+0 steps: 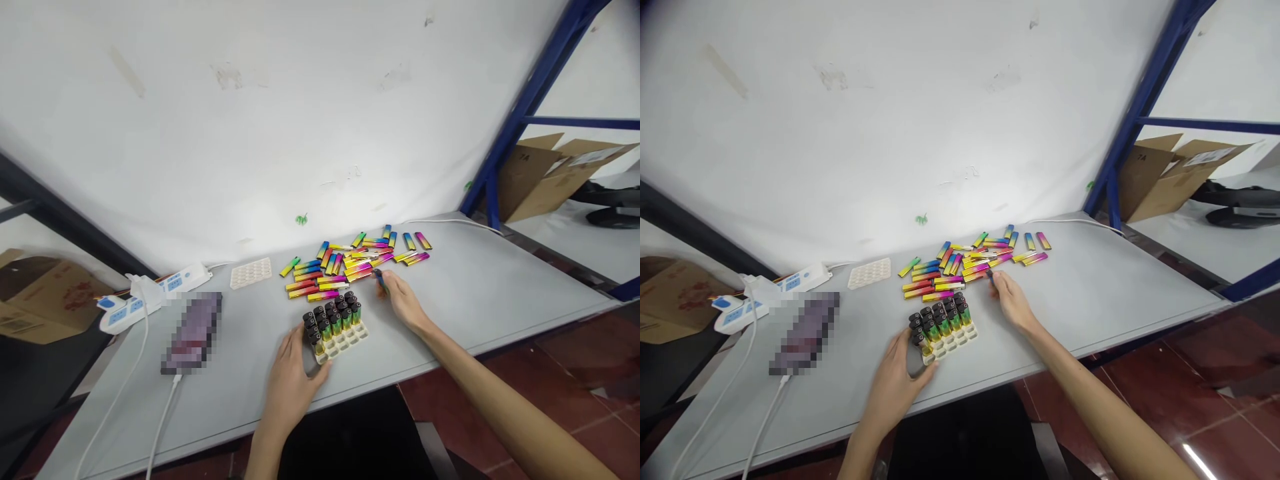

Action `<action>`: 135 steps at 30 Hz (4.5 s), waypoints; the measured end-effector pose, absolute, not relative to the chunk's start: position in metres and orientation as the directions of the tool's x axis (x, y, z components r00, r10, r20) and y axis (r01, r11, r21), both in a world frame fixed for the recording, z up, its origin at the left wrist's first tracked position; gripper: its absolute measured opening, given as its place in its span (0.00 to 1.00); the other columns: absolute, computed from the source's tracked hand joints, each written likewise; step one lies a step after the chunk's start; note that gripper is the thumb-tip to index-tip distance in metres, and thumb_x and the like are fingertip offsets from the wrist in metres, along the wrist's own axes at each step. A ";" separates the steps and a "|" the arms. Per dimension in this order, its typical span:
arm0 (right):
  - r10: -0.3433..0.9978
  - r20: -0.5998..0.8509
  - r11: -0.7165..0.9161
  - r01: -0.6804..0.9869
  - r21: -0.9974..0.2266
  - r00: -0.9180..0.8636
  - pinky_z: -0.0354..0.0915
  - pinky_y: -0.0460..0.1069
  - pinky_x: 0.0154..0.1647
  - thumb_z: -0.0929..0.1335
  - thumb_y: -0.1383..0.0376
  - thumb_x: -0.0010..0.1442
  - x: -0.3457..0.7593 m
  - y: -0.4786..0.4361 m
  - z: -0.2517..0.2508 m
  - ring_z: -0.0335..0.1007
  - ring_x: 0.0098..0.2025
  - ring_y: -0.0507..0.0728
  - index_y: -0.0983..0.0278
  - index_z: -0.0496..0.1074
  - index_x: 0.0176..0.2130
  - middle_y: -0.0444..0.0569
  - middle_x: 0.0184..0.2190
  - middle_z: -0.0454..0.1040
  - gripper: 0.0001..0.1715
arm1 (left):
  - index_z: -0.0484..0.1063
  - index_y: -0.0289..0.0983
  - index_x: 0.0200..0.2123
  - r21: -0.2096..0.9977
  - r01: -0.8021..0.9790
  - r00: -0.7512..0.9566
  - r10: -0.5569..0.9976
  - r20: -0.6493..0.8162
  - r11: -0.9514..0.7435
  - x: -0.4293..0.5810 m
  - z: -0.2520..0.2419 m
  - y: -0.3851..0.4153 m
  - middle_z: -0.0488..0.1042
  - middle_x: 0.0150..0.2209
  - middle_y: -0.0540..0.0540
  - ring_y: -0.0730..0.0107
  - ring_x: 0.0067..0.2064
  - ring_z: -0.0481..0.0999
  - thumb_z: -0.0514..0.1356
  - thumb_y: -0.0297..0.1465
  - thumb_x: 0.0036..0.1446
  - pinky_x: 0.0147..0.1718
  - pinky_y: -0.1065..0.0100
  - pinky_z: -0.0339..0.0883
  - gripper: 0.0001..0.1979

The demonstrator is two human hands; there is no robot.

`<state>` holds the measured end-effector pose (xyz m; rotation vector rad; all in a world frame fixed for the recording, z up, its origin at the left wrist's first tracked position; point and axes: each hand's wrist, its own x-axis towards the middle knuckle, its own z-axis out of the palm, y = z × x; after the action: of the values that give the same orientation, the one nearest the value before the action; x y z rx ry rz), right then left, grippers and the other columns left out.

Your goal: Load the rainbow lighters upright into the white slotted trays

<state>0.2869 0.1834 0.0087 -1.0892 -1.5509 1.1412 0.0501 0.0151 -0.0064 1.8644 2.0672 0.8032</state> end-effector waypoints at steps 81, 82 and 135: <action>0.950 0.263 0.031 0.790 -0.612 0.166 0.64 0.54 0.44 0.57 0.59 0.67 0.341 0.242 -0.006 0.73 0.45 0.64 0.67 0.62 0.56 0.62 0.50 0.73 0.23 | 0.52 0.39 0.66 0.543 0.839 -0.160 0.967 0.197 0.028 0.048 -0.009 0.015 0.65 0.61 0.38 0.50 0.64 0.65 0.58 0.44 0.60 0.60 0.47 0.62 0.35; 0.954 0.270 0.082 0.760 -0.645 0.126 0.64 0.54 0.43 0.57 0.59 0.67 0.338 0.241 -0.006 0.73 0.44 0.63 0.66 0.61 0.57 0.60 0.47 0.75 0.22 | 0.52 0.39 0.66 0.545 0.838 -0.162 0.968 0.192 0.032 0.048 -0.009 0.015 0.65 0.61 0.38 0.50 0.64 0.65 0.58 0.45 0.60 0.61 0.47 0.62 0.35; 0.985 -0.096 -0.118 -0.150 -0.982 -0.146 0.36 0.46 0.17 0.55 0.52 0.66 0.313 0.228 0.005 0.35 0.15 0.47 0.61 0.52 0.17 0.37 0.14 0.44 0.29 | 0.52 0.38 0.66 0.507 0.860 -0.167 0.970 0.179 0.055 0.049 -0.011 0.015 0.66 0.61 0.38 0.50 0.64 0.65 0.58 0.45 0.60 0.60 0.48 0.63 0.36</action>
<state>0.3131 0.2279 0.0047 -1.0987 -1.1363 1.4620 0.0488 0.0149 -0.0113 1.8760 2.1169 0.7650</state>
